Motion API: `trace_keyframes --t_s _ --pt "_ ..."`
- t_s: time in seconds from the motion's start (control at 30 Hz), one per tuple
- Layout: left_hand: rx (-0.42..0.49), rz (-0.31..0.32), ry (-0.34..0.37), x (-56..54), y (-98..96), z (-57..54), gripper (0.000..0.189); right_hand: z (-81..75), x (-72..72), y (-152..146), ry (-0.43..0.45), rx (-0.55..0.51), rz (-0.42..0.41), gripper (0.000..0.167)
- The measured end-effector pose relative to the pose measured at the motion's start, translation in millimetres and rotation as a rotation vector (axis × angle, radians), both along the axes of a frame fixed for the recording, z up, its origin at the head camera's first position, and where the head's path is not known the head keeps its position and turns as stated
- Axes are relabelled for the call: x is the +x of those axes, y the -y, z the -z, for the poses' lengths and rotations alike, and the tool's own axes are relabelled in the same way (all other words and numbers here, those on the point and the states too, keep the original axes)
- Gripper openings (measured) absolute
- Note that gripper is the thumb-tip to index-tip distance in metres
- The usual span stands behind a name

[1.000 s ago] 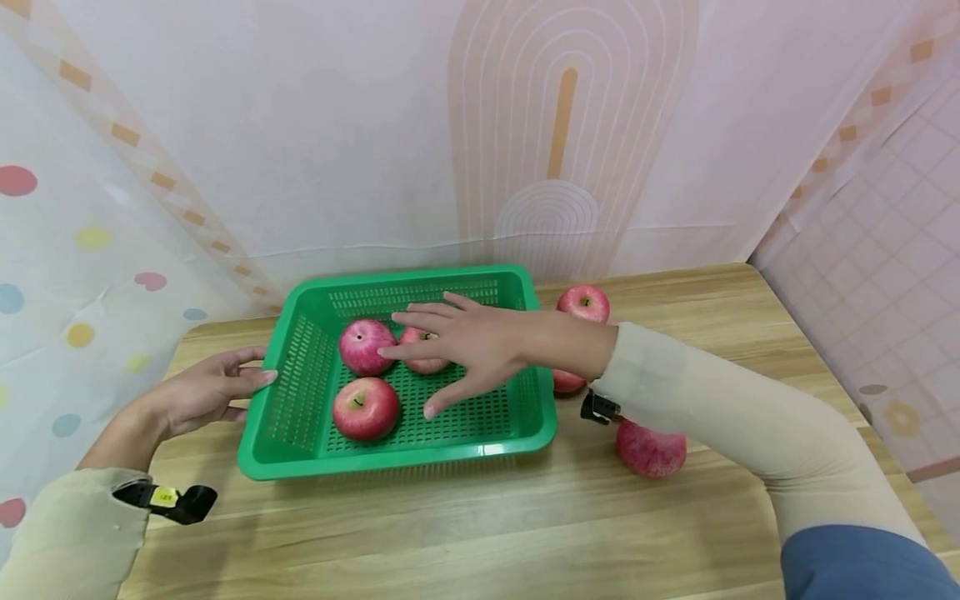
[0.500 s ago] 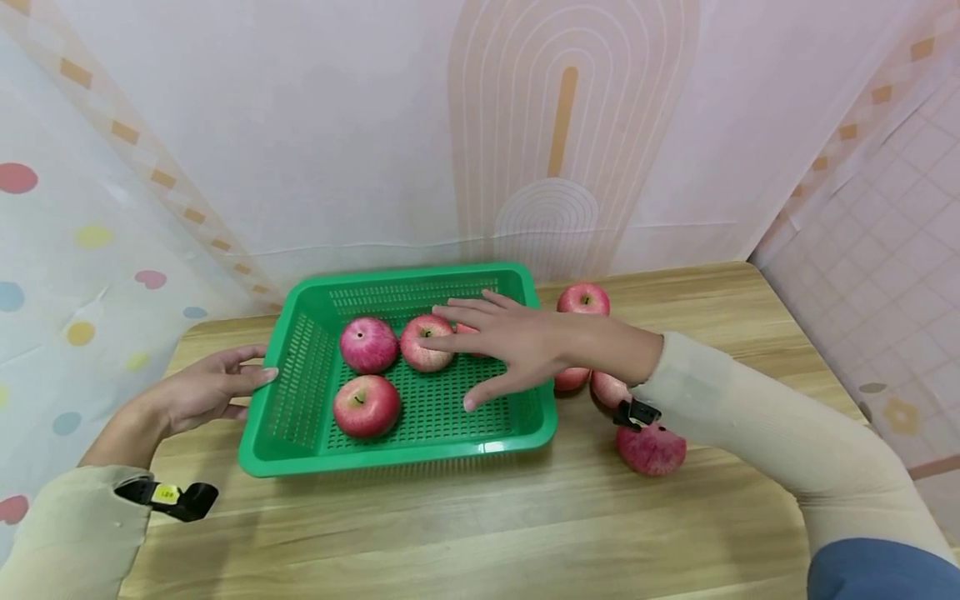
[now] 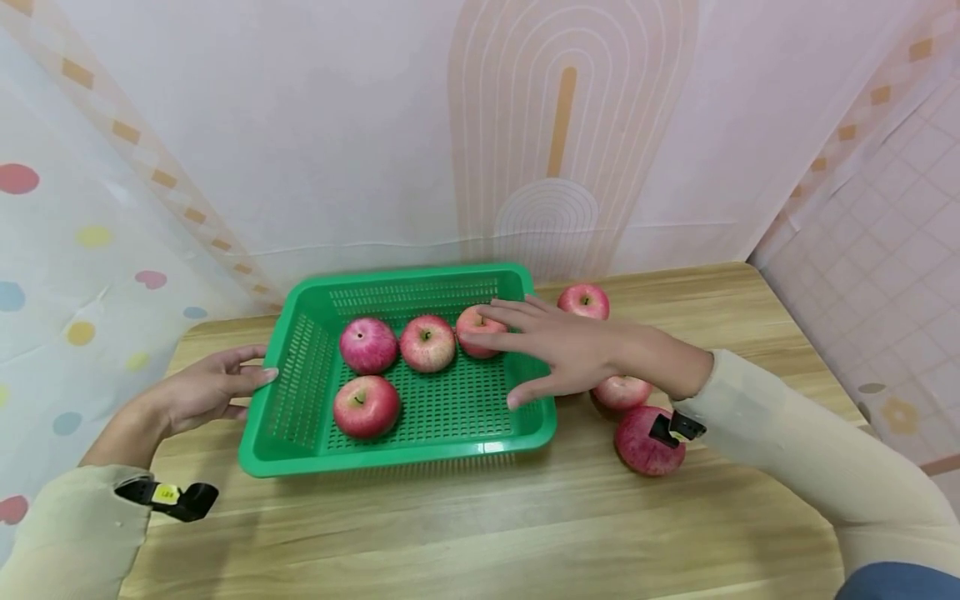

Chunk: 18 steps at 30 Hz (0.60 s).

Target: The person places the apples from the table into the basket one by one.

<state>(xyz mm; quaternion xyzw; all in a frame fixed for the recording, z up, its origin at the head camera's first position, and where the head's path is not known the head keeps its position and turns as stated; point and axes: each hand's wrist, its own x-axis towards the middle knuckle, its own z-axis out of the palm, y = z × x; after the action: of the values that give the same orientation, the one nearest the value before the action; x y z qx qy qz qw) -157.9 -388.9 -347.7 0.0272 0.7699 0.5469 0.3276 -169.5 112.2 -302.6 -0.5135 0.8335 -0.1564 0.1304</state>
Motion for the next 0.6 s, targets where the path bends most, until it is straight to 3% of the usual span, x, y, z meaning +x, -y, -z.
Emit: trace_keyframes --t_s 0.6 --pt "0.011 0.004 -0.006 0.4 -0.4 -0.1 0.029 7.7 19.8 -38.1 0.004 -0.081 0.045 0.089"
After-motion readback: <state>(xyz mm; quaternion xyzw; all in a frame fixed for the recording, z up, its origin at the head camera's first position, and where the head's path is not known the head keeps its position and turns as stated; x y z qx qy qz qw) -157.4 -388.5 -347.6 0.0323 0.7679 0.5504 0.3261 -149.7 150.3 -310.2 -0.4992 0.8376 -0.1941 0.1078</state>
